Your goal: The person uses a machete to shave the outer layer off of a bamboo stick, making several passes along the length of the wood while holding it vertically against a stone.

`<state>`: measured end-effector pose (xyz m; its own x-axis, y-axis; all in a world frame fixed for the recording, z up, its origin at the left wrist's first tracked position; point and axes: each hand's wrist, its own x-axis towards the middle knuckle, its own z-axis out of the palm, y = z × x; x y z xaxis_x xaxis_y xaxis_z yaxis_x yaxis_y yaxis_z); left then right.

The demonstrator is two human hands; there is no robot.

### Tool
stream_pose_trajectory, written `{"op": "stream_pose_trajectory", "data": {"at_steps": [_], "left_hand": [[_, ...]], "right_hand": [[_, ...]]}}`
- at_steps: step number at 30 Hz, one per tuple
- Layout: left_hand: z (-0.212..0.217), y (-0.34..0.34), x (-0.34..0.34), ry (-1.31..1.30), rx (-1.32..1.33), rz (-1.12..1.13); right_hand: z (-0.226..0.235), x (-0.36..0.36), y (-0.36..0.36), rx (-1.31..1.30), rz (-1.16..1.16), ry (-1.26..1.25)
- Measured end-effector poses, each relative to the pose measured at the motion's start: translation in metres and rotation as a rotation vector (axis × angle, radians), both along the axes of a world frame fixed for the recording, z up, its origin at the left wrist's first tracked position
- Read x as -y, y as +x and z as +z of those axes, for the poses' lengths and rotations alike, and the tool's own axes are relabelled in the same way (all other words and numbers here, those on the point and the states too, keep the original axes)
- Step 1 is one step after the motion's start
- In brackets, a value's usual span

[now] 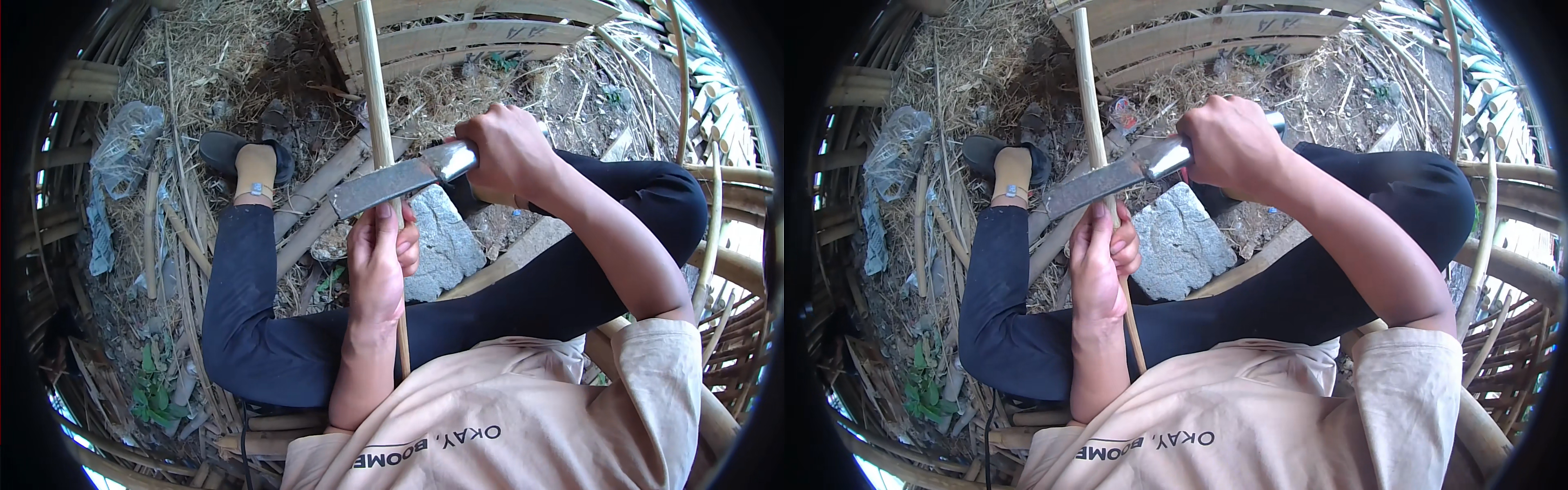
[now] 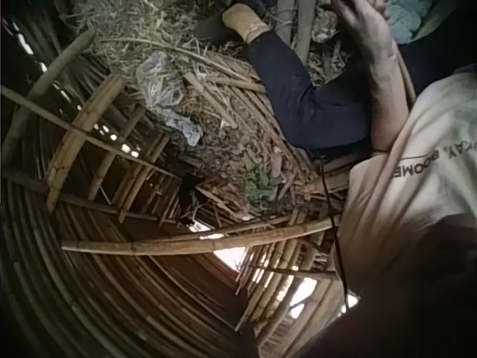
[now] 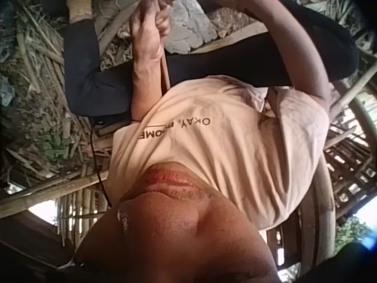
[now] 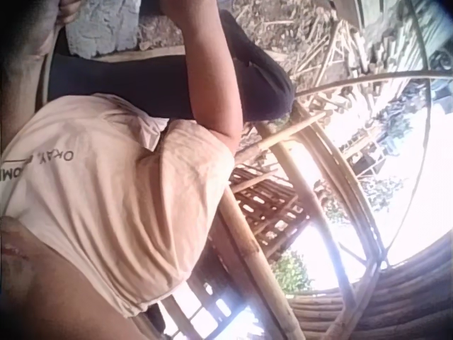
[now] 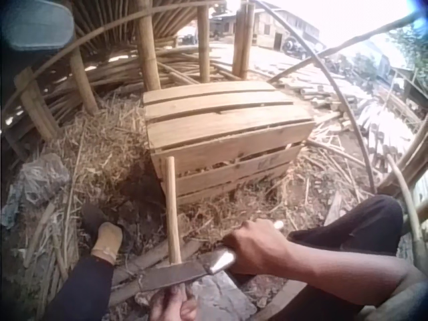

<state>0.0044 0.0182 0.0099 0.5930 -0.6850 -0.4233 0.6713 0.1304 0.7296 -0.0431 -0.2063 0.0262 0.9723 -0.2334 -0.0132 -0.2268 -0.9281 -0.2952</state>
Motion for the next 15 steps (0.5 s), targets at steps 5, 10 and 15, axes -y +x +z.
{"op": "stream_pose_trajectory", "data": {"at_steps": [5,10,15], "left_hand": [[0.005,-0.010,0.003,0.014,-0.005,-0.054],[0.013,-0.021,0.007,-0.059,-0.010,-0.173],[0.012,-0.008,0.006,-0.044,0.010,-0.060]], "right_hand": [[0.012,0.036,0.016,0.085,-0.088,-0.206],[0.028,0.110,0.012,0.168,-0.450,-0.295],[0.028,0.099,-0.006,0.295,-0.438,-0.060]]}}
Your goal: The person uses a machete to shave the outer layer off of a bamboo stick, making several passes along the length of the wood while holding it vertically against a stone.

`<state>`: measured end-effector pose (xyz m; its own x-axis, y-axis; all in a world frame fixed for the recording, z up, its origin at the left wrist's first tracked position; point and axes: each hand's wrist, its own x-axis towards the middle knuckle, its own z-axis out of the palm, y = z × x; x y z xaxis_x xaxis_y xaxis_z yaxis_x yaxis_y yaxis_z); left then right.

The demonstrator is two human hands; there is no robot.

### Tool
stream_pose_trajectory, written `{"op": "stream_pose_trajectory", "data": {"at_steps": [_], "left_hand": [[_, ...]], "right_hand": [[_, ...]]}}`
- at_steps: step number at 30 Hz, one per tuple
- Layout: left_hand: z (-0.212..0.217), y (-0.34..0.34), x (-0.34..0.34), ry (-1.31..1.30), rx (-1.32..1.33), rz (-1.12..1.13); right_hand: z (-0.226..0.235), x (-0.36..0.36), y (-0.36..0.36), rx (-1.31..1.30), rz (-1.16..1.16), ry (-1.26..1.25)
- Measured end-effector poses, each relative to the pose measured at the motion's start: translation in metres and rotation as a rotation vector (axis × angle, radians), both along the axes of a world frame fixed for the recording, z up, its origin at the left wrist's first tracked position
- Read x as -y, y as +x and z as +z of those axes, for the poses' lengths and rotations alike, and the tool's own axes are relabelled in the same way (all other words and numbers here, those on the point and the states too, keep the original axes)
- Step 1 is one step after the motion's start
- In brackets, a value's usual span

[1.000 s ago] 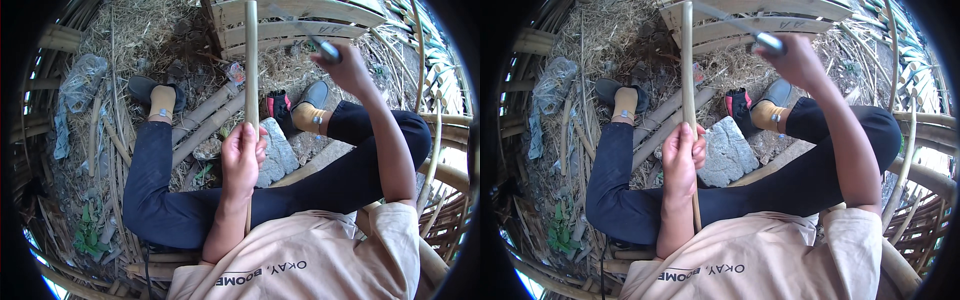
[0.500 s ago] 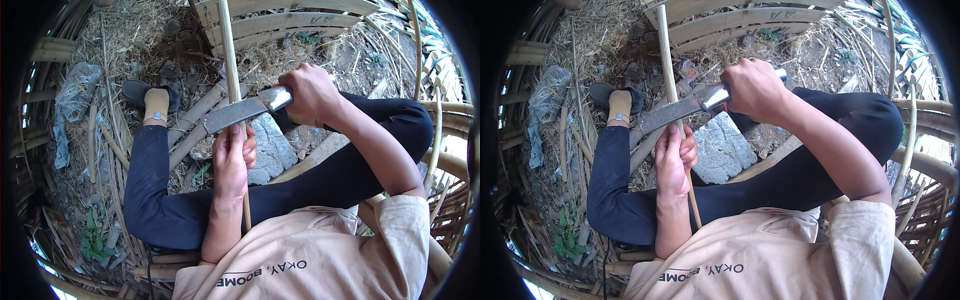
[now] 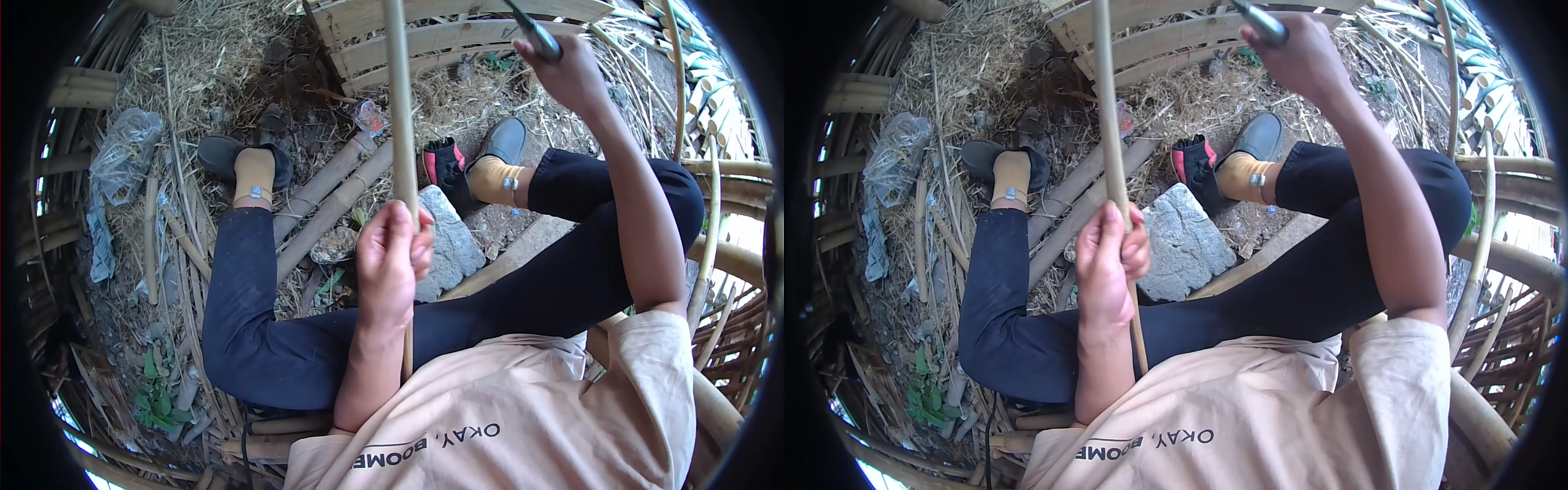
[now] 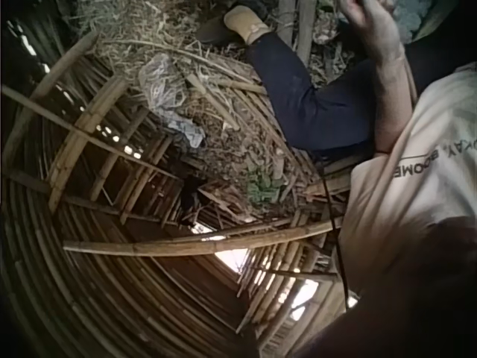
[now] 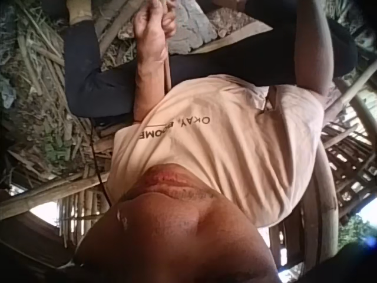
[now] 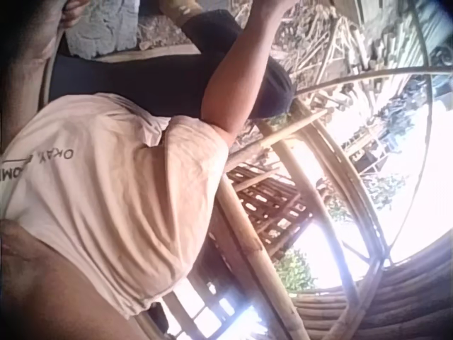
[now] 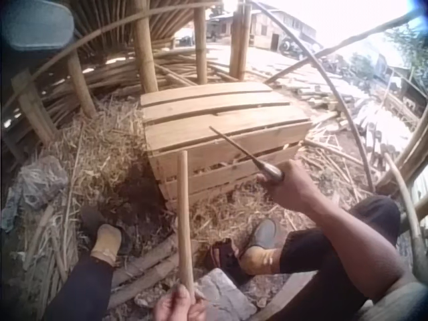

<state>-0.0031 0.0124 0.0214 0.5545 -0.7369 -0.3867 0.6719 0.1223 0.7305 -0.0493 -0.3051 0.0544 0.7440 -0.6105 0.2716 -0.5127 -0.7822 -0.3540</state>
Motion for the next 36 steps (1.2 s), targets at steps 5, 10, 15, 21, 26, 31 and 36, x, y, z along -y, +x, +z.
{"op": "stream_pose_trajectory", "data": {"at_steps": [5,10,15,21,26,31,36], "left_hand": [[0.001,0.017,-0.009,-0.115,-0.131,0.002],[-0.008,0.021,-0.014,-0.271,-0.354,-0.049],[-0.008,0.018,-0.013,-0.336,-0.381,-0.098],[-0.002,0.007,-0.013,-0.259,-0.254,-0.089],[-0.001,-0.011,0.000,-0.110,-0.236,-0.141],[0.003,-0.007,-0.001,-0.030,-0.118,-0.093],[-0.005,0.014,-0.004,0.110,0.012,0.046]], "right_hand": [[-0.013,-0.057,0.005,-0.045,0.300,0.123],[-0.012,-0.090,0.011,-0.241,0.544,0.218],[-0.010,-0.095,0.010,-0.236,0.566,0.161],[-0.010,-0.093,0.007,-0.194,0.477,0.082],[0.000,-0.034,0.028,-0.157,0.085,-0.096],[0.018,0.000,0.015,-0.045,0.002,-0.106],[-0.001,-0.046,-0.003,-0.024,0.245,0.016]]}}
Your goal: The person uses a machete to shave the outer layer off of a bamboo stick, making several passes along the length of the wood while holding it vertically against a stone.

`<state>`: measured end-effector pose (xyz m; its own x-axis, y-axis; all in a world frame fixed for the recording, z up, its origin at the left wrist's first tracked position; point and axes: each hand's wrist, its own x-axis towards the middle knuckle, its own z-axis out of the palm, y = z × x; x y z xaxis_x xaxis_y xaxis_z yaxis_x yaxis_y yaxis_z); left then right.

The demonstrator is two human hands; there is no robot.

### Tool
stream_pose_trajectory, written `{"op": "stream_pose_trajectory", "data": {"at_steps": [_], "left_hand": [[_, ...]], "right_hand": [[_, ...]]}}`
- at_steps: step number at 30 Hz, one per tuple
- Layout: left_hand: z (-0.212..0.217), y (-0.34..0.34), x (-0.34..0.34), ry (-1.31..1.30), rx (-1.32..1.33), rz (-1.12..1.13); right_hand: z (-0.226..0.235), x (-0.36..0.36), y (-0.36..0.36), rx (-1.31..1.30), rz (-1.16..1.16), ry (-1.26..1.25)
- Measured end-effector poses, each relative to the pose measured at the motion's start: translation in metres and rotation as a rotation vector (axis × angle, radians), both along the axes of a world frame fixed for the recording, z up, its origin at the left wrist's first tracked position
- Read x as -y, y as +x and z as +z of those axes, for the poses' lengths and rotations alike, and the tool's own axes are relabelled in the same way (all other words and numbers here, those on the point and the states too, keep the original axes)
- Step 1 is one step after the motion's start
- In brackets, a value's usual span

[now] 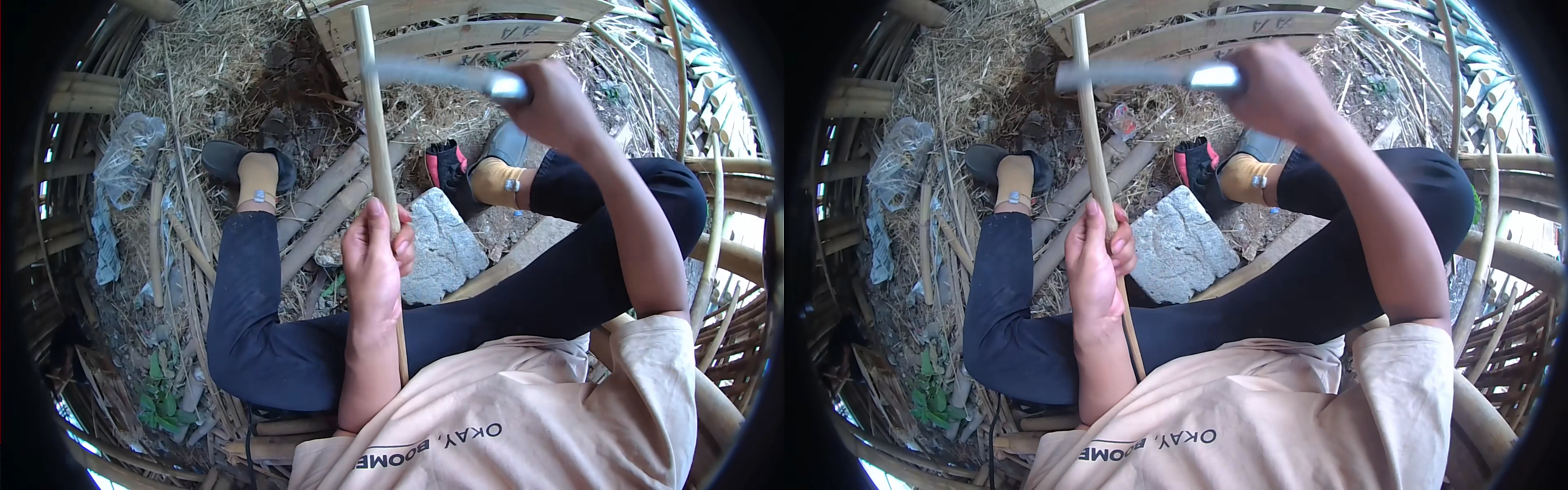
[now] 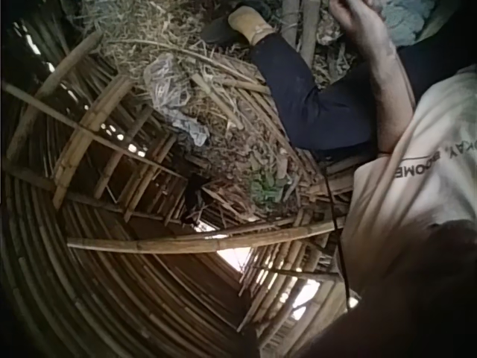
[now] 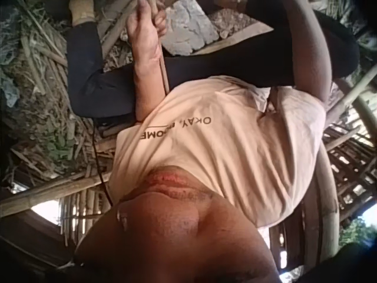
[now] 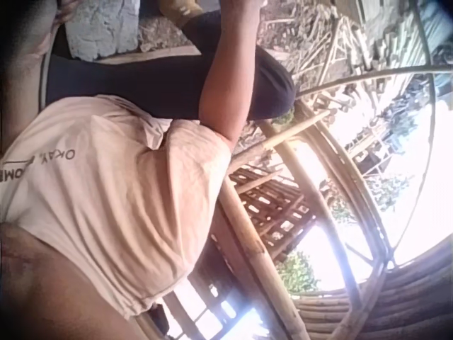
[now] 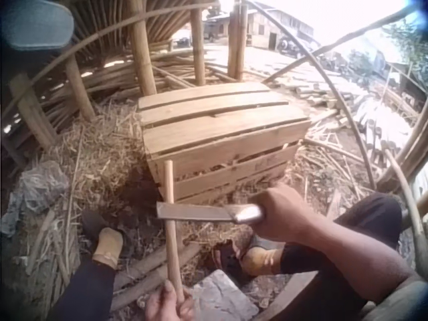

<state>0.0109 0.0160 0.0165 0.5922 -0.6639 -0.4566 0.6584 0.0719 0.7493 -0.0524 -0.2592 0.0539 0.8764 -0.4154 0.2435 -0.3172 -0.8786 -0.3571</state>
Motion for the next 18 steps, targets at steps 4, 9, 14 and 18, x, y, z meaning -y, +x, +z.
{"op": "stream_pose_trajectory", "data": {"at_steps": [4,9,14,18], "left_hand": [[0.001,0.003,0.000,0.036,0.038,0.031],[-0.003,-0.004,0.002,0.045,0.060,0.019],[-0.001,-0.015,0.005,0.105,0.115,0.008],[0.003,-0.016,0.005,0.117,0.127,0.004]], "right_hand": [[-0.003,-0.044,0.011,-0.376,0.193,0.031],[-0.017,-0.057,0.012,-0.315,0.241,0.074],[-0.024,-0.049,0.014,-0.317,0.135,0.046],[-0.016,-0.031,0.025,-0.301,0.146,-0.064]]}}
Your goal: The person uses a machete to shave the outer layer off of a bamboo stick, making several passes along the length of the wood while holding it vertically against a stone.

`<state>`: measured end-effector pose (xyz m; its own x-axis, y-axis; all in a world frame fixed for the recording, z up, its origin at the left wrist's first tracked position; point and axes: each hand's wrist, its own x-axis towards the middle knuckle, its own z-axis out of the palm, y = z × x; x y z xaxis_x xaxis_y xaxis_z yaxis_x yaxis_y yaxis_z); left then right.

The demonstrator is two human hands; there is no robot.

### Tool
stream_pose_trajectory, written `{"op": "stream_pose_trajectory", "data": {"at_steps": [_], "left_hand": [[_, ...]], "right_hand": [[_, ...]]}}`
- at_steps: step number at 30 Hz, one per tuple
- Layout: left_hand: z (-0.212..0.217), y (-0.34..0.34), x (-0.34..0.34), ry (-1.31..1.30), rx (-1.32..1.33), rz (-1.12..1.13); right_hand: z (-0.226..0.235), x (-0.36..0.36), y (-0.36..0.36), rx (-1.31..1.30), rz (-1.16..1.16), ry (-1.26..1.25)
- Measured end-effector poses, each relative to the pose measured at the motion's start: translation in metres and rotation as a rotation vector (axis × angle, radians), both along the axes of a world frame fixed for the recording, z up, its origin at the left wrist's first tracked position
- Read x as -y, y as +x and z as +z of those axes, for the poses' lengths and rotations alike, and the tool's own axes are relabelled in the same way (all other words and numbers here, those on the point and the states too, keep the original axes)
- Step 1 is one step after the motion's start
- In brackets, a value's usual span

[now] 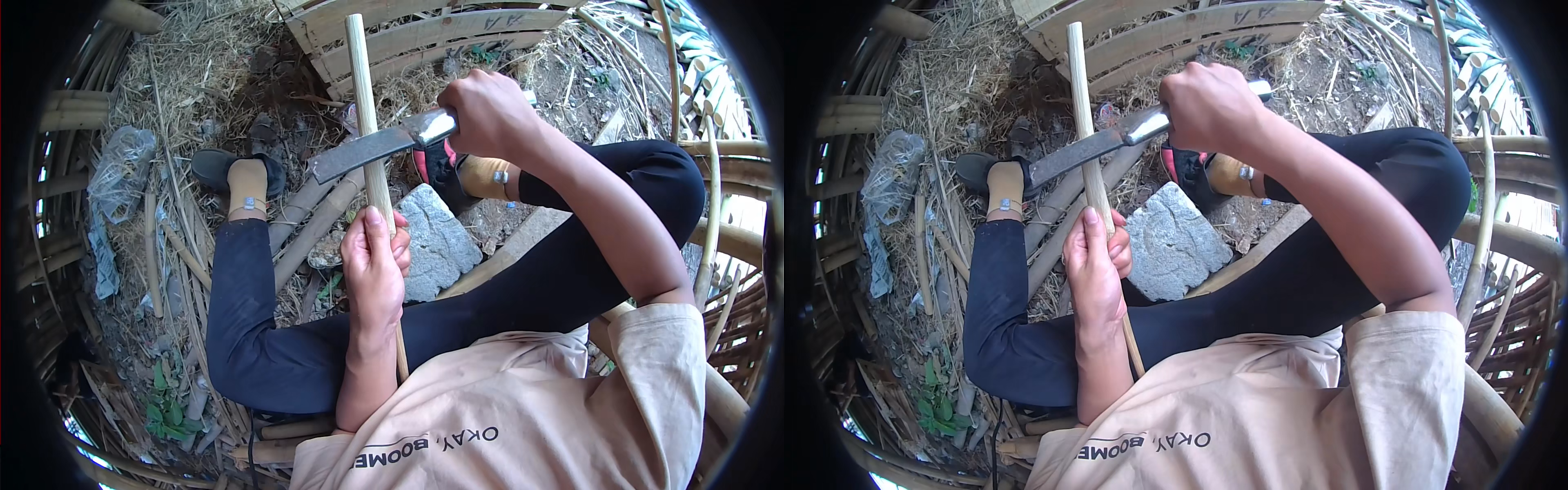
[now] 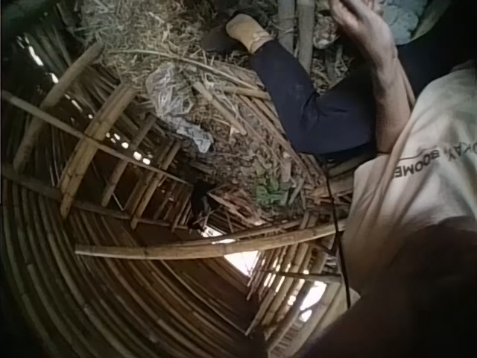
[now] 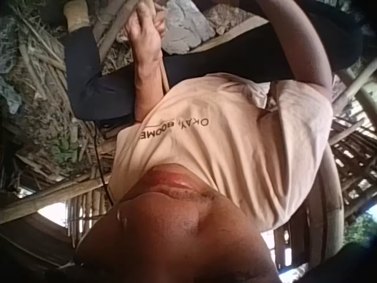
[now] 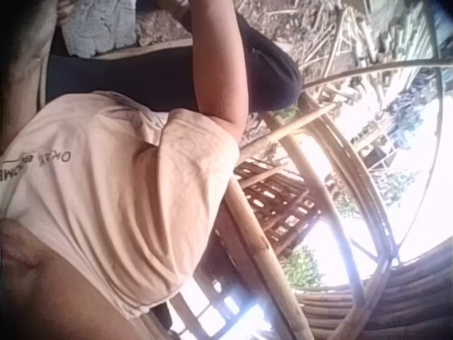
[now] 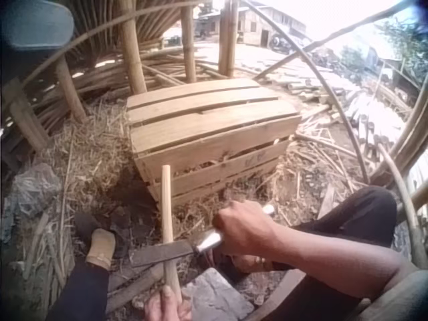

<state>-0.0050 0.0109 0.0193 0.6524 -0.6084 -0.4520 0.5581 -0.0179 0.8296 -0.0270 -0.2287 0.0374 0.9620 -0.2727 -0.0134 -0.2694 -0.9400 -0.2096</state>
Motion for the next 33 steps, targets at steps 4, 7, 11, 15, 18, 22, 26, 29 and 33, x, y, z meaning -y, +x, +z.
{"op": "stream_pose_trajectory", "data": {"at_steps": [4,7,11,15,18,22,26,29,33], "left_hand": [[0.000,-0.002,-0.004,-0.029,0.023,0.006],[0.003,-0.006,-0.002,-0.074,0.025,-0.035],[0.003,0.002,0.000,-0.055,-0.034,-0.008],[-0.001,0.011,-0.003,-0.072,-0.042,0.005],[-0.004,0.014,-0.005,-0.096,-0.072,0.005],[-0.005,0.010,-0.003,-0.125,-0.117,-0.017],[-0.008,0.005,-0.004,-0.125,-0.122,-0.030],[-0.013,0.004,-0.004,-0.147,-0.147,-0.029],[0.002,-0.007,-0.002,-0.194,-0.140,-0.139]], "right_hand": [[-0.007,0.030,0.007,0.055,-0.313,-0.065],[0.033,0.088,-0.003,0.071,-0.460,-0.320],[0.021,0.086,-0.019,0.320,-0.378,-0.099],[0.025,0.028,-0.012,0.114,-0.211,0.166],[0.017,0.008,-0.010,-0.032,0.038,0.217],[0.008,-0.008,-0.012,-0.076,0.057,0.071],[-0.002,0.008,-0.005,-0.096,-0.100,0.116],[-0.001,0.022,0.001,0.058,-0.229,-0.099],[0.014,0.100,-0.008,0.136,-0.467,-0.104]]}}
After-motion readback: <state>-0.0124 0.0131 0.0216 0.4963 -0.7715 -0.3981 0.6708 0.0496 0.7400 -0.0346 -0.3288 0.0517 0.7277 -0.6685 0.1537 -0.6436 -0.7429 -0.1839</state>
